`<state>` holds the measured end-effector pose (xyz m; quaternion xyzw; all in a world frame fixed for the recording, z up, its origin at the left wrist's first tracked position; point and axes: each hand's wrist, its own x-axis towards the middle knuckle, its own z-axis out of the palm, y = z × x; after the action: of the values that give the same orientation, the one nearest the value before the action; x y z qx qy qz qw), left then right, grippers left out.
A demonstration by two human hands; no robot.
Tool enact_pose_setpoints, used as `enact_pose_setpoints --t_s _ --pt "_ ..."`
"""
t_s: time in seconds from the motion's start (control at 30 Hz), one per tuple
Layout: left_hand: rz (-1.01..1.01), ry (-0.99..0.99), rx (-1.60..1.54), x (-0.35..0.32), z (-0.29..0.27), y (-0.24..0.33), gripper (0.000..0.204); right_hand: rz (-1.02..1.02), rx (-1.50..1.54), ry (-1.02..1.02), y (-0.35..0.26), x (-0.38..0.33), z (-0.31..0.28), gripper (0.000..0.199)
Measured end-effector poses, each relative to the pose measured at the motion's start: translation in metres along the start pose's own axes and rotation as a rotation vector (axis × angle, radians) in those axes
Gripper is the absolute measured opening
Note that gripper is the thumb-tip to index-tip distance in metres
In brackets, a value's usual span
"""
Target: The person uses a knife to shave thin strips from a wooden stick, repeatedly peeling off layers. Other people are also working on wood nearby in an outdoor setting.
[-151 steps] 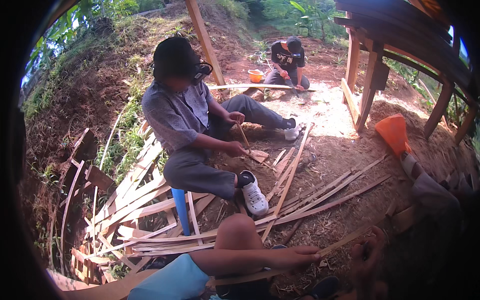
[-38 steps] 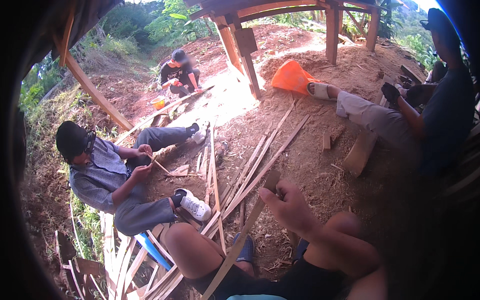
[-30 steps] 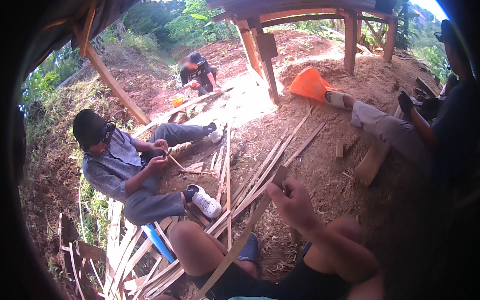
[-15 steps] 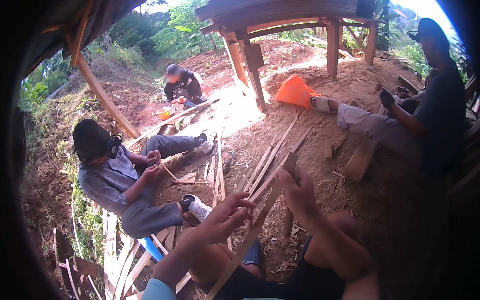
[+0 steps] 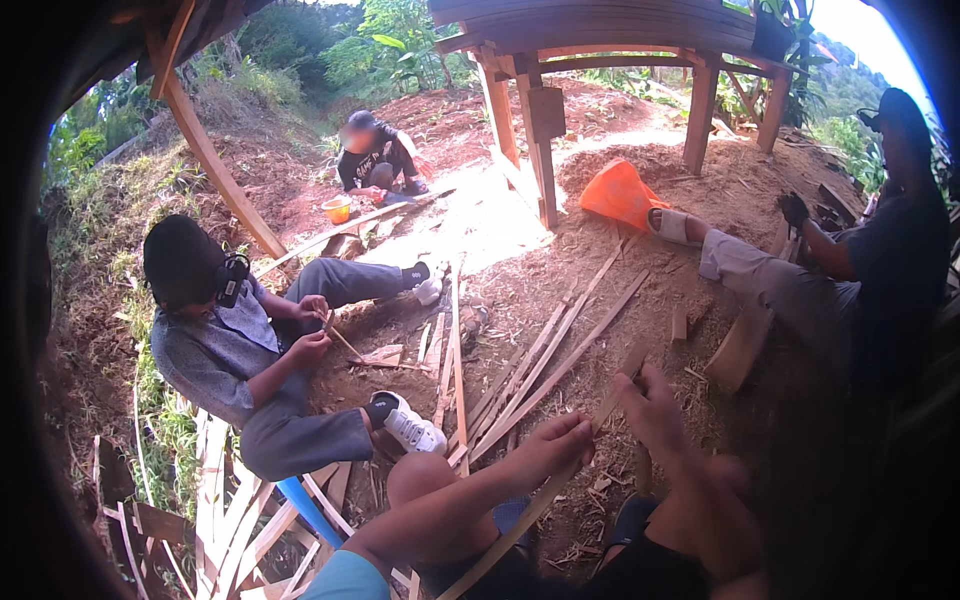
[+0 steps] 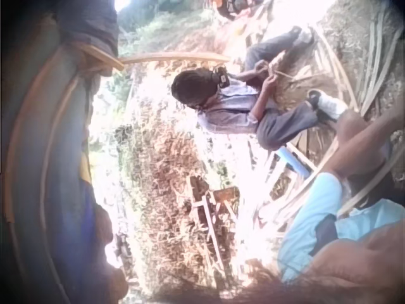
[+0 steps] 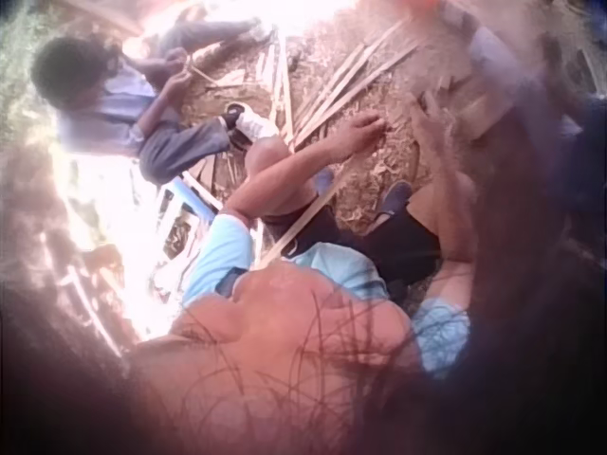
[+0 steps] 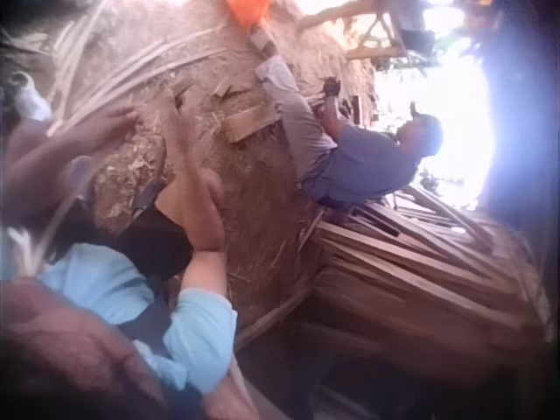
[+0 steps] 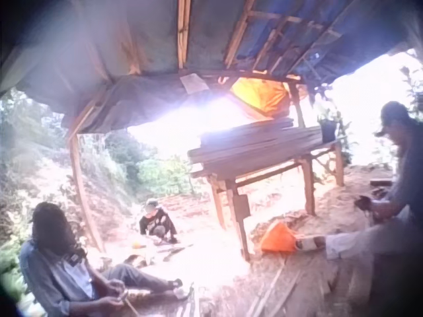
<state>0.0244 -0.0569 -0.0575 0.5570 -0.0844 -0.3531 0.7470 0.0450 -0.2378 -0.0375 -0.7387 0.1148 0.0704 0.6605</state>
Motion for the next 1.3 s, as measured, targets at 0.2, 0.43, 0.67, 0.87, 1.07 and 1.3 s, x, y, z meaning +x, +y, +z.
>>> enact_pose_setpoints --t_s 0.2,0.43,0.67,0.87,1.07,1.3 --pt "-0.001 0.106 -0.105 -0.015 -0.018 0.005 0.024 -0.033 0.101 -0.113 -0.015 -0.017 0.012 0.034" --pt "-0.019 0.052 -0.119 -0.016 -0.021 0.002 0.026 0.142 0.406 -0.09 -0.028 -0.029 0.007 0.039" --pt "-0.047 0.056 -0.25 -0.02 -0.011 0.015 0.025 0.091 0.471 0.07 -0.015 -0.02 -0.004 0.042" --pt "-0.059 0.101 -0.264 -0.03 -0.021 0.021 0.026 0.04 0.281 0.057 -0.022 -0.031 -0.001 0.041" --pt "-0.138 0.069 -0.314 -0.022 -0.01 0.033 0.03 -0.214 0.299 0.173 -0.03 -0.023 -0.006 0.032" --pt "-0.096 0.101 -0.378 -0.03 0.007 0.028 0.016 -0.366 -0.032 -0.065 -0.02 -0.015 -0.016 0.033"
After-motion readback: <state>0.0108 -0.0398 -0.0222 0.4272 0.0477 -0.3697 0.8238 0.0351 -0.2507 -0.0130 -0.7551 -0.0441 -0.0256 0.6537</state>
